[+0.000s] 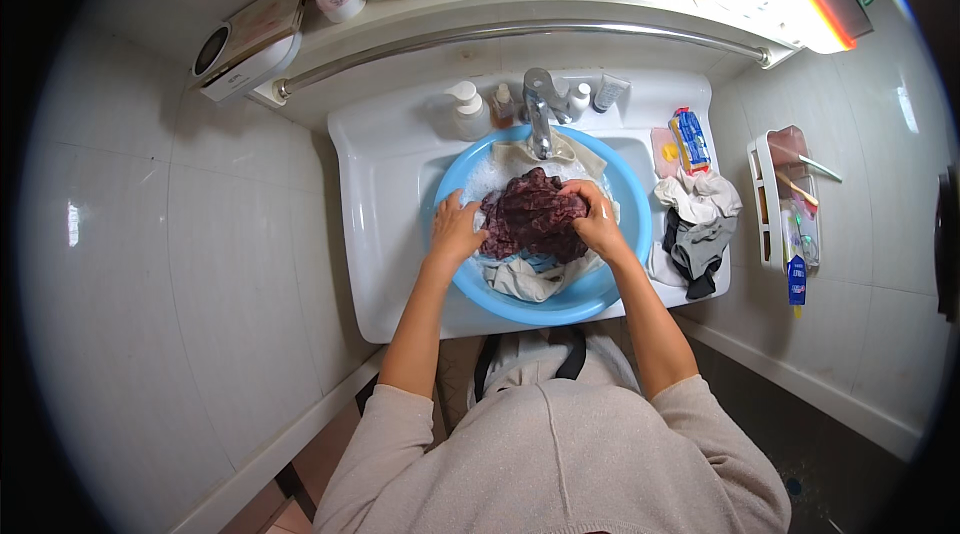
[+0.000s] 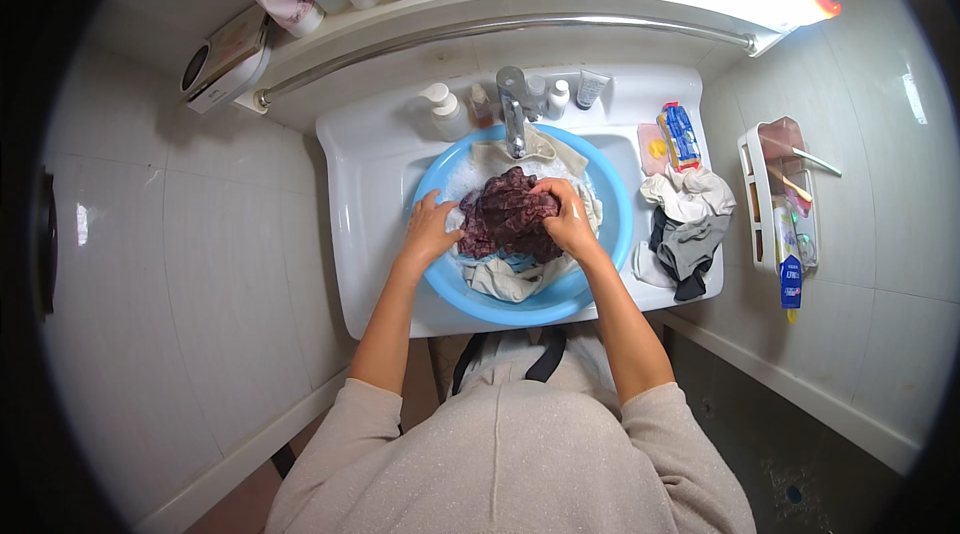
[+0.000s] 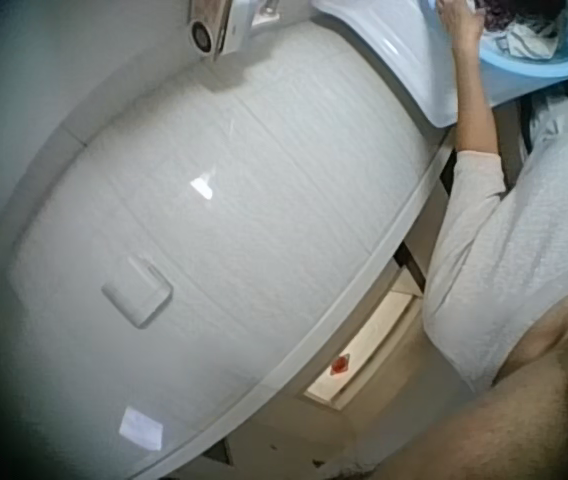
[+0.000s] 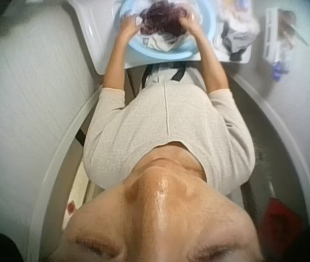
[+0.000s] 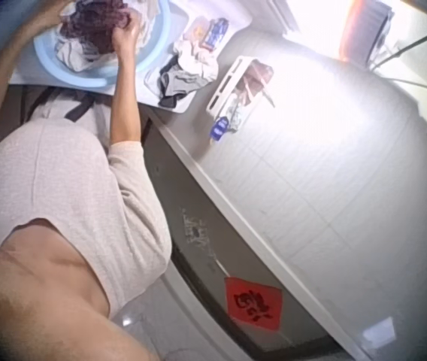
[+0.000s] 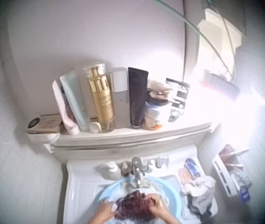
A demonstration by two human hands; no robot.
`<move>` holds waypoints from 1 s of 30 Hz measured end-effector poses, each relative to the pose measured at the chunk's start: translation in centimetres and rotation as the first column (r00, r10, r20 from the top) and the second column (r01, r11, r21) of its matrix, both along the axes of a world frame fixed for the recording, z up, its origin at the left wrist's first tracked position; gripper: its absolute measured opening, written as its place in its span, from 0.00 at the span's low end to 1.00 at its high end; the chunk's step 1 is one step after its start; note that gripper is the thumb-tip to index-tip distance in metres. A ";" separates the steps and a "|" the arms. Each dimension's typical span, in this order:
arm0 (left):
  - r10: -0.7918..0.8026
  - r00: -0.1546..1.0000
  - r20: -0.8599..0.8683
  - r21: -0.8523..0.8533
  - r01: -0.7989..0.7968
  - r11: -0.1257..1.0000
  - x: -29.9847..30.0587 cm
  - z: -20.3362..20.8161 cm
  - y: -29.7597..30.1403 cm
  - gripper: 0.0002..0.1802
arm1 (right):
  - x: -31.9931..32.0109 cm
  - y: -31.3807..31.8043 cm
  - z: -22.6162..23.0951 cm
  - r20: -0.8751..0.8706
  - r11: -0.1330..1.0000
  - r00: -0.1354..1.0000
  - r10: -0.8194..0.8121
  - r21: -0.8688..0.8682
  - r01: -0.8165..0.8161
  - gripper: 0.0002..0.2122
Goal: The person hand washes clothes in a blue basin placed in a bathroom sink. They scrub a dark patterned cloth, apply detergent from a blue and yellow box, rinse under running water, and then wash a light blue garment. The person wrings out the items and places them aside.
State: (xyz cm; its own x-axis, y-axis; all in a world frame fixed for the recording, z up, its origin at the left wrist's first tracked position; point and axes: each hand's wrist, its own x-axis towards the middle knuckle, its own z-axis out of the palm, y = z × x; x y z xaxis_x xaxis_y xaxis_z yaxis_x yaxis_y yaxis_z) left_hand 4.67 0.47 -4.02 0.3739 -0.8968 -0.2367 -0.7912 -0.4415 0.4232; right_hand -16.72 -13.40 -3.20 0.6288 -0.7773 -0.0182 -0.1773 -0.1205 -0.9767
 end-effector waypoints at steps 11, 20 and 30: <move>-0.099 0.982 0.159 0.110 0.082 0.991 0.5 -1.0 -2.2 0.13 | -0.3 0.4 2.4 -0.416 0.955 0.909 -0.006 -0.271 -0.118 0.22; -0.352 0.789 -0.504 -0.420 0.133 0.898 -5.2 2.5 -3.2 0.50 | 1.9 1.1 6.3 -0.234 0.934 0.924 0.302 -0.123 -0.336 0.19; 0.082 0.911 -0.403 -0.132 -0.147 0.980 -0.2 3.0 -5.3 0.36 | 4.5 -0.4 2.3 0.243 0.831 0.964 -0.112 0.554 -0.044 0.24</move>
State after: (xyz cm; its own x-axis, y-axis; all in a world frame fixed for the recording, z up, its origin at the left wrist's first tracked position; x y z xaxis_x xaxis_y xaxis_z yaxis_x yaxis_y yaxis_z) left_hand 4.42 -4.84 -1.06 0.3815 -0.8908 -0.2470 -0.4936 -0.4222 0.7603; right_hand -12.19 -13.79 -0.88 0.6446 -0.7063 -0.2927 0.0921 0.4518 -0.8873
